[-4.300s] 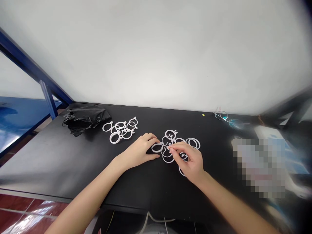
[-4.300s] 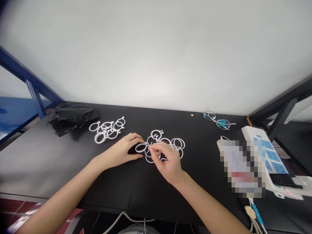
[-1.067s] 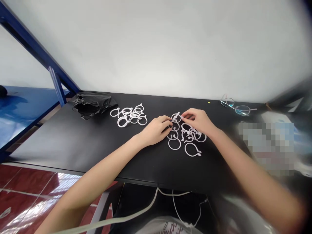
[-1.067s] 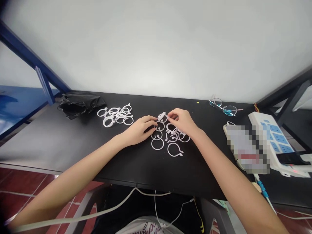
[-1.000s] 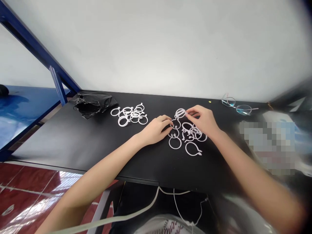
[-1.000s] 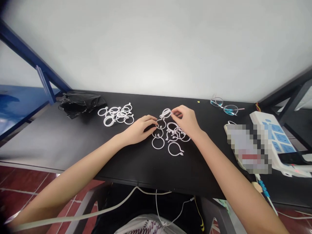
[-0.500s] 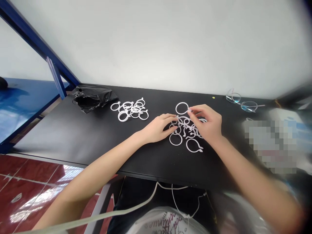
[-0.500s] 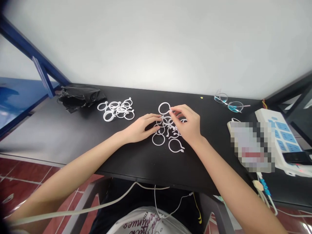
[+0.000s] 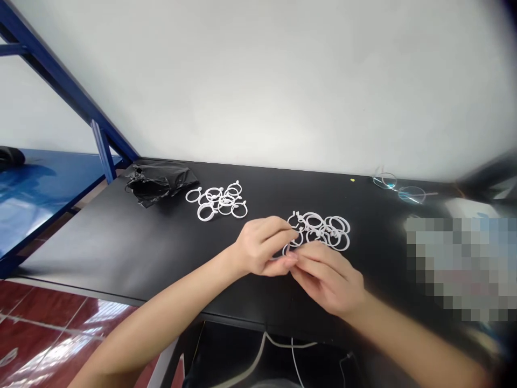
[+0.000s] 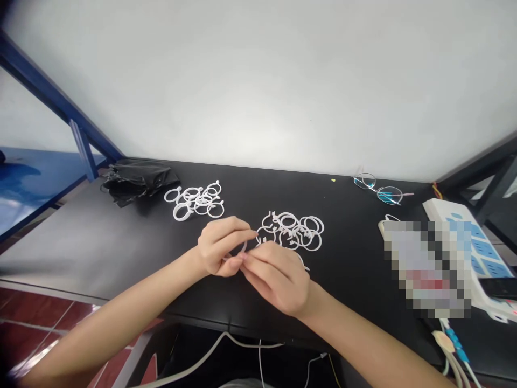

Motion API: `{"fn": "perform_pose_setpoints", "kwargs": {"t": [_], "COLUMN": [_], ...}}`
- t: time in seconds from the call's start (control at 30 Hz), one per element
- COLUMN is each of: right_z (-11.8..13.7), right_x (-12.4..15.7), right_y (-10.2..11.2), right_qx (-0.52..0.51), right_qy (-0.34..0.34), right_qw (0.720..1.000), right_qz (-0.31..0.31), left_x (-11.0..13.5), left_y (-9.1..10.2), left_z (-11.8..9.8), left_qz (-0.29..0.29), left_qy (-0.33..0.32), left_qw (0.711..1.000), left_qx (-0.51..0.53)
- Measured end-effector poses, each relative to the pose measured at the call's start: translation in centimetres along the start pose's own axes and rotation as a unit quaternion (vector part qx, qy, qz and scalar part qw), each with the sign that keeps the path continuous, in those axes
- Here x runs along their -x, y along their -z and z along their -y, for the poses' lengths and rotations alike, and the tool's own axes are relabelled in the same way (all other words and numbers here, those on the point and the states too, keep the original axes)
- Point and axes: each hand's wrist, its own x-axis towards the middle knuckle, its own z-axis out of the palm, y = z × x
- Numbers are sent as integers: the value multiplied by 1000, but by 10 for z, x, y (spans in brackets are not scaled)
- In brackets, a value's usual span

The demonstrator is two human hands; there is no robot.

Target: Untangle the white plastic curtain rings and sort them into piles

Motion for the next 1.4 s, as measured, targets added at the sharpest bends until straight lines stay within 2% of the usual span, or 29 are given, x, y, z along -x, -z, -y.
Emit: {"fn": "perform_pose_setpoints", "kwargs": {"t": [0.13,0.27,0.37,0.43,0.53,0.63,0.77,0.87,0.97,1.07,1.13,1.17,1.2,1.27,1.33,1.4], "right_z": [8,3,-8,-20,-47,-78,-105,-109,-109,-110,-113,-115,-117,-124,-131,-135], "right_x": [0,3,4,1,-2,-1,7,9,8,5,3,3,3,6,9,12], "right_y": [-6,-19,-24,-19,1,21,30,29,30,36,45,50,57,71,83,89], "right_qx": [-19,-42,-24,-14,-25,-7,33,45,42,24,9,10,19,72,127,142], "right_qy": [1,-23,-52,-102,-237,-336,-377,-371,-380,-404,-414,-419,-424,-438,-467,-505], "right_qw": [999,997,996,994,971,942,925,927,924,912,898,894,892,890,867,830], "right_qz": [-25,-61,-69,-36,3,-27,-38,-29,-13,73,146,159,158,100,117,188], "left_x": [-3,-4,-9,-12,-12,1,22,22,7,-7,-9,-7,-4,4,11,14], "left_y": [1,5,11,18,35,54,67,64,50,30,17,12,8,4,3,2], "left_z": [-6,-1,7,13,29,50,73,74,60,42,32,29,26,22,18,14], "left_qz": [37,64,166,236,264,290,330,309,273,264,262,259,258,267,291,318], "left_qy": [-14,-25,24,76,138,128,106,121,130,105,77,74,77,101,128,144], "left_qw": [998,993,981,962,937,916,903,911,927,944,953,956,958,956,948,937], "left_qx": [-41,-92,-97,-117,-185,-245,-253,-244,-220,-168,-133,-117,-101,-65,-33,-12]}}
